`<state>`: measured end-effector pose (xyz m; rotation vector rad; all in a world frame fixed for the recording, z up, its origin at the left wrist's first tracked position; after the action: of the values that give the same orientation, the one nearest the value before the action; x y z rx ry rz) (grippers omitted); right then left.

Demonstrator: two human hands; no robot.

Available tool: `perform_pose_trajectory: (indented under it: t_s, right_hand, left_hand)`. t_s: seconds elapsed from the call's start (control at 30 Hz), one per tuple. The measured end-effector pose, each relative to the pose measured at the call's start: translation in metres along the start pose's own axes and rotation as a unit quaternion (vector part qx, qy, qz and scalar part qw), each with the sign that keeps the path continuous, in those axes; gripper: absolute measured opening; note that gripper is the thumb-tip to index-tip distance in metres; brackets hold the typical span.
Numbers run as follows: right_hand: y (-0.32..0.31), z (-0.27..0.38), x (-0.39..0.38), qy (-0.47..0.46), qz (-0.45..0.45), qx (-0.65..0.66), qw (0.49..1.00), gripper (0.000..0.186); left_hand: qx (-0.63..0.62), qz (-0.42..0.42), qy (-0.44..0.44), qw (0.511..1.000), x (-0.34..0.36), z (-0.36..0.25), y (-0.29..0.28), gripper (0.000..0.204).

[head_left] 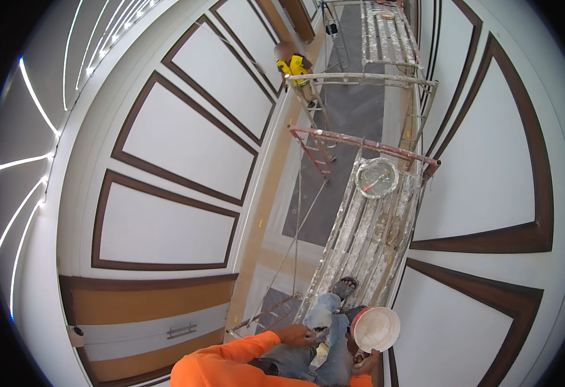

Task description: The person stands on scaffolding and uses a putty knife to scoop white plaster from a bucket. They apply the plaster to the ceiling's decorative brown trim, smoothing it along the edges. The person occasionally pauses to wipe the trim with their hand.

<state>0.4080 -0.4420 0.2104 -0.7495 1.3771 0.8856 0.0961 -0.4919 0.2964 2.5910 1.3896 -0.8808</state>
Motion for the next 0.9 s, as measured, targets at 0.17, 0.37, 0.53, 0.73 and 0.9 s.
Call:
perform_pose_trajectory:
  t_s: [0.17, 0.37, 0.53, 0.73, 0.9]
  right_hand:
    - [-0.003, 0.014, 0.051, -0.038, 0.088, 0.014, 0.995, 0.036]
    - [0.045, 0.045, 0.12, -0.068, 0.024, 0.056, 0.996, 0.029]
    - [0.061, 0.09, 0.173, -0.205, 0.083, 0.018, 0.975, 0.028]
    - [0.042, 0.13, 0.256, -0.253, 0.027, 0.036, 0.966, 0.029]
    - [0.032, 0.169, 0.287, -0.312, -0.03, 0.003, 0.95, 0.048]
  left_hand:
    - [0.014, 0.036, 0.003, 0.999, 0.056, 0.015, -0.015, 0.041]
    - [0.134, -0.129, 0.078, 0.98, 0.201, -0.005, -0.15, 0.049]
    - [0.159, -0.175, 0.31, 0.921, 0.356, -0.149, -0.222, 0.048]
    - [0.072, -0.311, 0.637, 0.702, 0.417, -0.338, -0.194, 0.119]
    - [0.021, -0.623, 0.721, 0.302, 0.435, -0.374, -0.193, 0.076]
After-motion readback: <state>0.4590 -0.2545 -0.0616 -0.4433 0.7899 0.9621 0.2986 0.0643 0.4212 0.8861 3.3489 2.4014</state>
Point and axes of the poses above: each hand's wrist, its own x-axis towards the middle knuckle, its own y-axis out of the palm, z = x × y, the point moved 2 cm from there along x, towards the middle knuckle, and after that the axes turned 13 degrees about y, right-handed, at the moved point
